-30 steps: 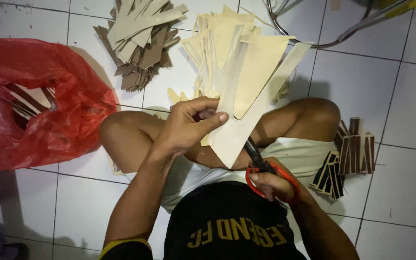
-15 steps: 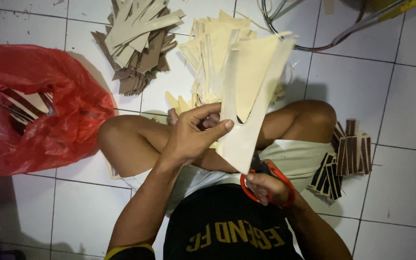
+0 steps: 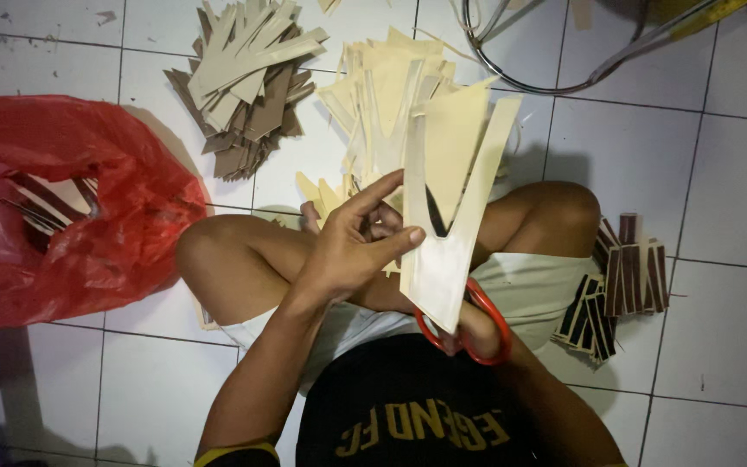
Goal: The person sits on the floor and uses scissors to cut rectangular pieces of light-colored paper into smaller strips. The cut pieces are placed into a red plastic bag, while the remaining scraps accumulate on the floor.
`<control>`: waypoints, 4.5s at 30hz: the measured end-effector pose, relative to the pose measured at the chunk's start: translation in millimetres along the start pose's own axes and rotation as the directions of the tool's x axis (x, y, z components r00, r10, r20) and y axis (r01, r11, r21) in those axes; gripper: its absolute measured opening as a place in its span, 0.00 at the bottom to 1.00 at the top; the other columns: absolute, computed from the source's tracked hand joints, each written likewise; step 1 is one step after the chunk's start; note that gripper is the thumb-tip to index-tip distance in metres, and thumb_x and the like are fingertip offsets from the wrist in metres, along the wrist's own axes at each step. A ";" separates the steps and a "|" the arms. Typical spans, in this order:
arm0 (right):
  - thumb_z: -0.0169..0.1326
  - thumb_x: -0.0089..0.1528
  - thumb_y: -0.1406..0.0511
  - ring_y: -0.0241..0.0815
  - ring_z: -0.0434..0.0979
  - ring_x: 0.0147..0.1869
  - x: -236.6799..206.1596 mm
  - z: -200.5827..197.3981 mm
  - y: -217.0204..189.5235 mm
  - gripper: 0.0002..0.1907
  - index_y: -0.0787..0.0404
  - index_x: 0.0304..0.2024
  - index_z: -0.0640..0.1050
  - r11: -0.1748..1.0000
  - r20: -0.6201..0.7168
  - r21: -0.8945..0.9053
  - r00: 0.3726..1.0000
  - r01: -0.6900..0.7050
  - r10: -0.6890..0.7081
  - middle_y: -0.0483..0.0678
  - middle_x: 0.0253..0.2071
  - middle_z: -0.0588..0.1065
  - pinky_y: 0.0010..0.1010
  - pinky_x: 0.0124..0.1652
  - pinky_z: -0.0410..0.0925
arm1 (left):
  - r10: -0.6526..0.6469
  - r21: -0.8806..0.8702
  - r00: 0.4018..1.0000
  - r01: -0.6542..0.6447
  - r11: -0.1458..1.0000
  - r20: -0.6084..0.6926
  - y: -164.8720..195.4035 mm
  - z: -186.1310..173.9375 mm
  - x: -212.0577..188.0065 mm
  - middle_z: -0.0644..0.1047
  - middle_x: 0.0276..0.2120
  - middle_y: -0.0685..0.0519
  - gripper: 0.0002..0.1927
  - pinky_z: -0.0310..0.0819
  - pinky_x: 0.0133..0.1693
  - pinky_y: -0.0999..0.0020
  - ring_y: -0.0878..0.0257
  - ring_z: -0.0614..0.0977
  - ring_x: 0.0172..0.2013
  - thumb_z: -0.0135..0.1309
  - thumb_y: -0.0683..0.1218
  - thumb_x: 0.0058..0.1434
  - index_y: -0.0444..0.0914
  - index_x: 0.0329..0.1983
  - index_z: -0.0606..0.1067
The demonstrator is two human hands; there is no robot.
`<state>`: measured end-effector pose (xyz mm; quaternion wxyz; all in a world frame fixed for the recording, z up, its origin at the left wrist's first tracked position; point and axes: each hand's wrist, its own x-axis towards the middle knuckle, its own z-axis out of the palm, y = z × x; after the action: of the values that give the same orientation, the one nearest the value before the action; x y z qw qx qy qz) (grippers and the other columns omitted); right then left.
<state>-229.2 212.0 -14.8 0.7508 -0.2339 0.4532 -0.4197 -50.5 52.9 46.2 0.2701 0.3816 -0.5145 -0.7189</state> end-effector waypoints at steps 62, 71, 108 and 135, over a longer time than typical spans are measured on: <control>0.51 0.65 0.60 0.34 0.64 0.14 12.1 -26.7 -13.8 0.15 0.63 0.28 0.72 0.896 -0.292 -0.431 0.956 -0.107 -0.026 0.43 0.14 0.65 0.29 0.16 0.60 | -0.080 -0.530 0.877 -0.212 0.821 -0.474 -23.0 -81.5 19.4 0.79 0.30 0.48 0.14 0.84 0.41 0.68 0.58 0.86 0.34 0.52 0.35 0.63 0.37 0.51 0.68; 0.52 0.61 0.62 0.33 0.69 0.21 17.5 12.2 -24.9 0.10 0.63 0.37 0.76 0.863 -0.062 -0.505 0.997 0.016 -0.055 0.43 0.19 0.69 0.27 0.23 0.63 | 0.023 -0.316 0.972 -0.098 0.944 -0.232 -34.3 -22.1 15.7 0.79 0.34 0.56 0.21 0.79 0.39 0.74 0.69 0.81 0.33 0.59 0.38 0.64 0.32 0.61 0.74; 0.52 0.61 0.61 0.36 0.59 0.10 0.3 13.0 -31.0 0.15 0.65 0.26 0.73 0.987 -0.037 -0.155 0.999 -0.031 0.026 0.44 0.11 0.62 0.26 0.13 0.54 | 0.049 -0.332 0.998 -0.062 0.941 -0.047 21.1 -27.7 8.4 0.78 0.41 0.46 0.17 0.84 0.45 0.61 0.60 0.83 0.40 0.59 0.45 0.68 0.28 0.53 0.75; 0.50 0.61 0.62 0.39 0.65 0.14 7.1 7.2 -25.7 0.14 0.67 0.26 0.72 0.987 0.044 -0.162 0.999 0.016 -0.009 0.46 0.13 0.66 0.30 0.17 0.62 | 0.056 -0.214 0.998 -0.056 0.975 -0.002 10.0 -22.4 8.7 0.80 0.42 0.48 0.21 0.85 0.40 0.66 0.62 0.86 0.37 0.60 0.39 0.63 0.29 0.59 0.72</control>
<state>-232.0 192.0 4.0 0.7362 -0.3062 0.4682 -0.3810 -37.0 30.9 49.3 0.3288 0.3342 -0.4450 -0.7630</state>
